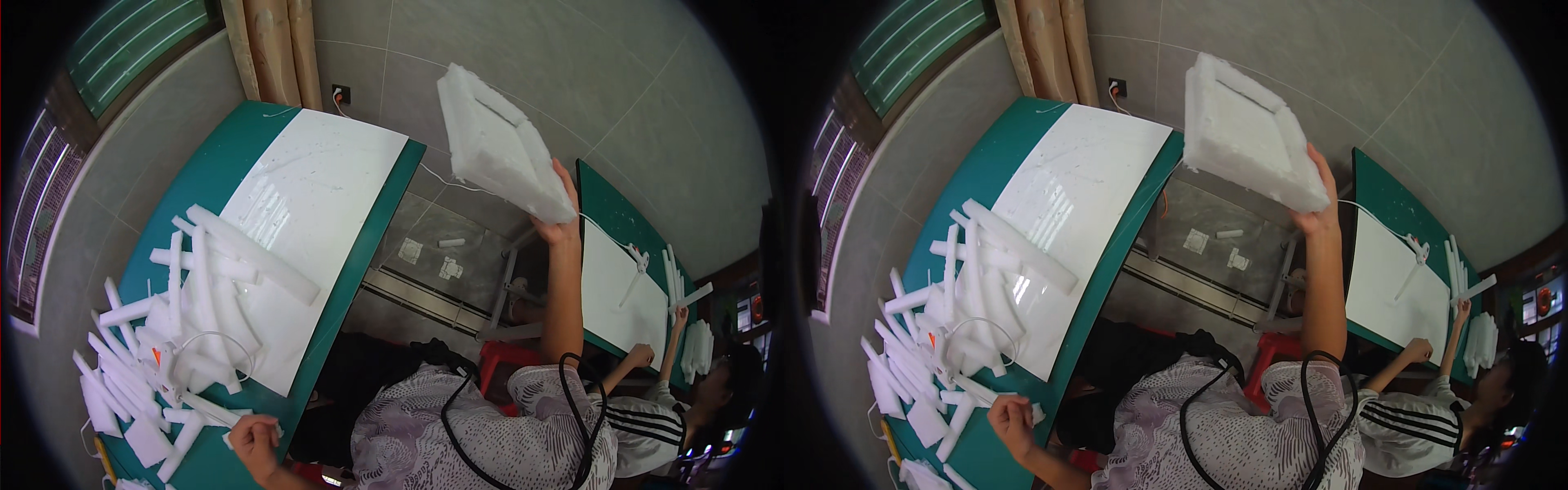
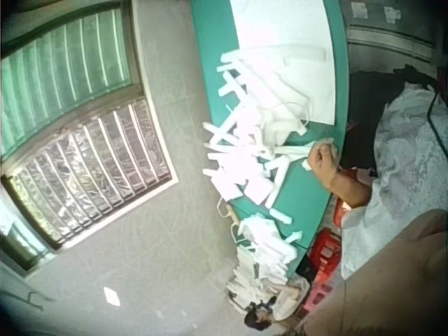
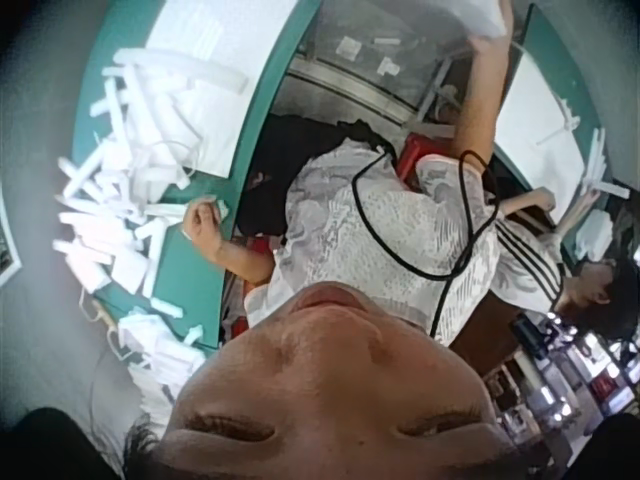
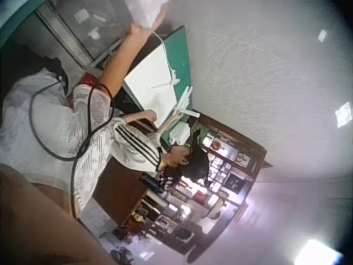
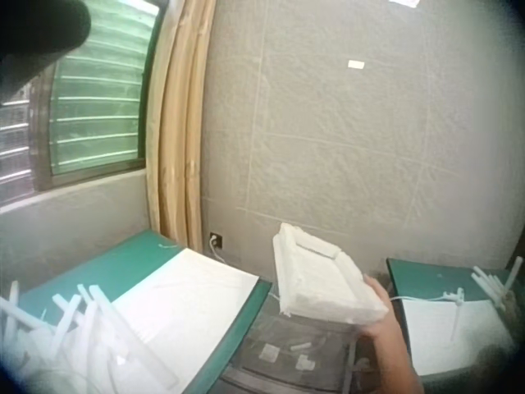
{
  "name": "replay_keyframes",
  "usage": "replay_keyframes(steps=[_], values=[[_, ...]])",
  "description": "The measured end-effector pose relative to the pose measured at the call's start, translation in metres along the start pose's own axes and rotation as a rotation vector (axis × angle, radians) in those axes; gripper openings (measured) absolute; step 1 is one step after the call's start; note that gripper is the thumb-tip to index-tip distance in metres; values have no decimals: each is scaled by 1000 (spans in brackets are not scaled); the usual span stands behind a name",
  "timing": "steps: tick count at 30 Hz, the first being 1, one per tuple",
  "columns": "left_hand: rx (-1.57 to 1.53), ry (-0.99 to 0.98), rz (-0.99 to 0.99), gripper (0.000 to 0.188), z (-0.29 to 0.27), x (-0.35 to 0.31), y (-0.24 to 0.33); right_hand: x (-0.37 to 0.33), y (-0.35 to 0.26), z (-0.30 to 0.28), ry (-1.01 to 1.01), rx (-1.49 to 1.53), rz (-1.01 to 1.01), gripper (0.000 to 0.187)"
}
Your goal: Using a hot glue gun to apply glue to foam pieces and assemble them into a rectangular frame or box structure.
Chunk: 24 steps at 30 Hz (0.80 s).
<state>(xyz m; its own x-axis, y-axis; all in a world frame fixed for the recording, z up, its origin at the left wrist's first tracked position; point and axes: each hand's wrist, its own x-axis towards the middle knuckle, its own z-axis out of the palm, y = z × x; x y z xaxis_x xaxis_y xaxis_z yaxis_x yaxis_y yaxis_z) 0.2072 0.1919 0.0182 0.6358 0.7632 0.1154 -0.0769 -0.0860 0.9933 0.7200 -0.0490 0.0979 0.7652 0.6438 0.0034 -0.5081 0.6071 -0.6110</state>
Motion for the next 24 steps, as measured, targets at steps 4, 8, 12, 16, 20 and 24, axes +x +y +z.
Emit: replay_keyframes(steps=[4,8,12,16,20,24], values=[[88,317,0,26,-59,-34,-17,-3,-3,3,48,-10,-42,38],[309,666,5,37,-106,-69,14,-6,1,6,126,-179,-127,42],[757,1041,98,29,-100,-59,33,-13,10,10,153,-515,-199,49],[932,1349,47,31,-108,-62,37,-22,22,32,57,-738,-293,53],[970,1401,65,31,-109,-59,33,-26,23,36,19,-768,-309,60],[942,1308,63,31,-99,-54,33,-26,24,34,4,-775,-292,64]])
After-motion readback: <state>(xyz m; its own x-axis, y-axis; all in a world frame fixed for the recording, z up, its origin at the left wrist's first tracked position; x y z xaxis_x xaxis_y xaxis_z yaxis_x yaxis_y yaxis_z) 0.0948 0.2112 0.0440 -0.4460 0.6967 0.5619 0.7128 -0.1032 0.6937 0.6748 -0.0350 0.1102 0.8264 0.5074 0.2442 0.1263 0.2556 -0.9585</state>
